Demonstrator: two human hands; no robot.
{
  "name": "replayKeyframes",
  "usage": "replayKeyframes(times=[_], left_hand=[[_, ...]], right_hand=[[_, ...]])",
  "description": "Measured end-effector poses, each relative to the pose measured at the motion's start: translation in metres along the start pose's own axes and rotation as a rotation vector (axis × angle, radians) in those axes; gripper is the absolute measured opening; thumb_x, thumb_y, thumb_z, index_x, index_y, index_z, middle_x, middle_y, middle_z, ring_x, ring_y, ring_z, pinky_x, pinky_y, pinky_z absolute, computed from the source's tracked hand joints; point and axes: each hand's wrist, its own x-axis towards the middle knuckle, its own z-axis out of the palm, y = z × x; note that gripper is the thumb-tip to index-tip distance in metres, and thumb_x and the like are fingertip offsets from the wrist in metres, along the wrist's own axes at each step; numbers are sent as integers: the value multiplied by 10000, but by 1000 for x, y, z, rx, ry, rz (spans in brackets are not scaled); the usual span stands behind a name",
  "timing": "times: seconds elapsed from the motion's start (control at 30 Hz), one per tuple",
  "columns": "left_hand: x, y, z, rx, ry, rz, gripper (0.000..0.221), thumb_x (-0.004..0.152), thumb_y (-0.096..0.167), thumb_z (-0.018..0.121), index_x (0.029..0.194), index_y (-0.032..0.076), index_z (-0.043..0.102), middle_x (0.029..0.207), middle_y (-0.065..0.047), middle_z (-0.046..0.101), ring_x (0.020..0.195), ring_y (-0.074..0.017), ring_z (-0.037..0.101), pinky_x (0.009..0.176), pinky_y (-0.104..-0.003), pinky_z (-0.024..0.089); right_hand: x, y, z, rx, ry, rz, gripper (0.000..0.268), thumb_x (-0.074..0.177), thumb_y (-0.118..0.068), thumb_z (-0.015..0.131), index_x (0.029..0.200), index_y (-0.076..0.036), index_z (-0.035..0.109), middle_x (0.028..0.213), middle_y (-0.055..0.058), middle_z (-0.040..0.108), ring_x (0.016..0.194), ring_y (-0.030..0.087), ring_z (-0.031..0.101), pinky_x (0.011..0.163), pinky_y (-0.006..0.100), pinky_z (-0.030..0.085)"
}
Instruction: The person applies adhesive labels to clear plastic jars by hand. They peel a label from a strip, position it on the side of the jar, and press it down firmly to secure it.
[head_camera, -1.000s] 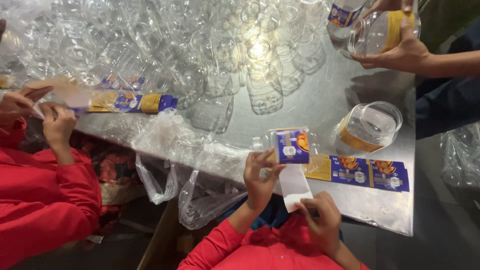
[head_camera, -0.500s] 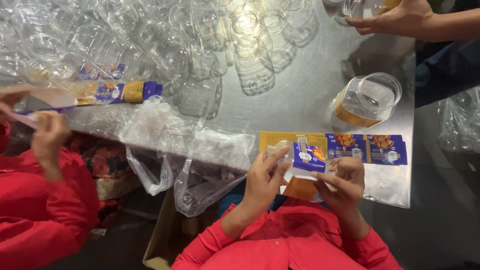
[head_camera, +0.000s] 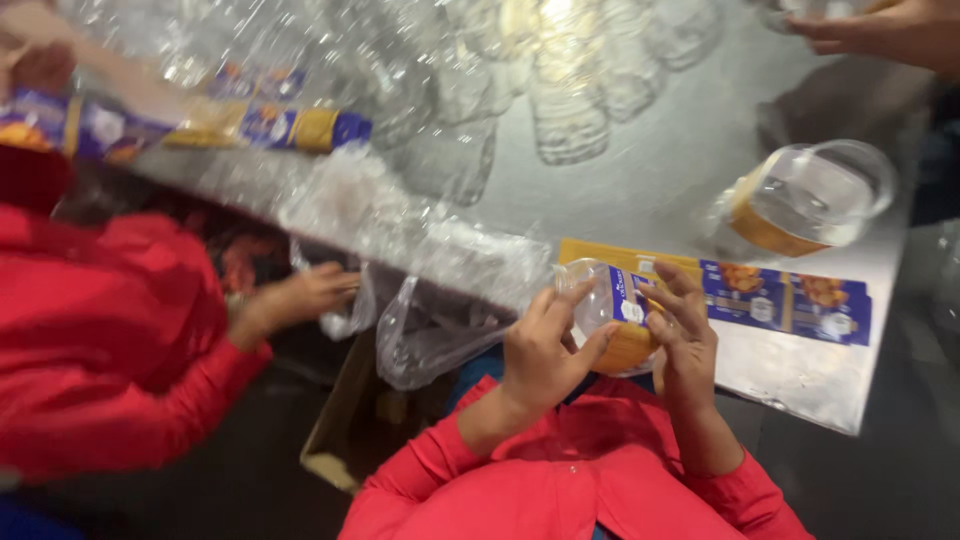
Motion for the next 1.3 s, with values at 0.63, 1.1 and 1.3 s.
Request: replayKeyframes(times=[0.63, 1.1, 1.3], left_hand=[[-120, -258, -130, 952, 216, -604, 381, 896, 261, 763, 1221, 83, 675, 1173, -178, 612, 1137, -354, 576, 922, -478, 493], [-3, -84, 55, -830, -424, -109, 302, 965, 179, 757, 1245, 66, 753, 1095, -95, 584, 1021, -220, 570, 854, -308, 468], [-20, -81, 53, -212, -216, 264, 232, 916, 215, 742, 1099, 73, 729, 1073, -89, 665, 1032, -241, 628, 848, -344, 497]], right_hand=[[43, 74, -18, -1124, -231, -411, 154, 751, -4, 756, 885, -66, 713, 956, 79, 654, 963, 298, 634, 848, 395, 514], [-13, 32, -40, -32, -302, 527, 435, 824, -83, 682, 1252, -69, 609, 1065, 38, 721, 964, 123, 676, 824, 302, 560], [-19, 51, -50, -762, -350, 314, 219, 939, -89, 709, 1111, 40, 667, 874, 86, 742, 840, 149, 651, 758, 302, 554]])
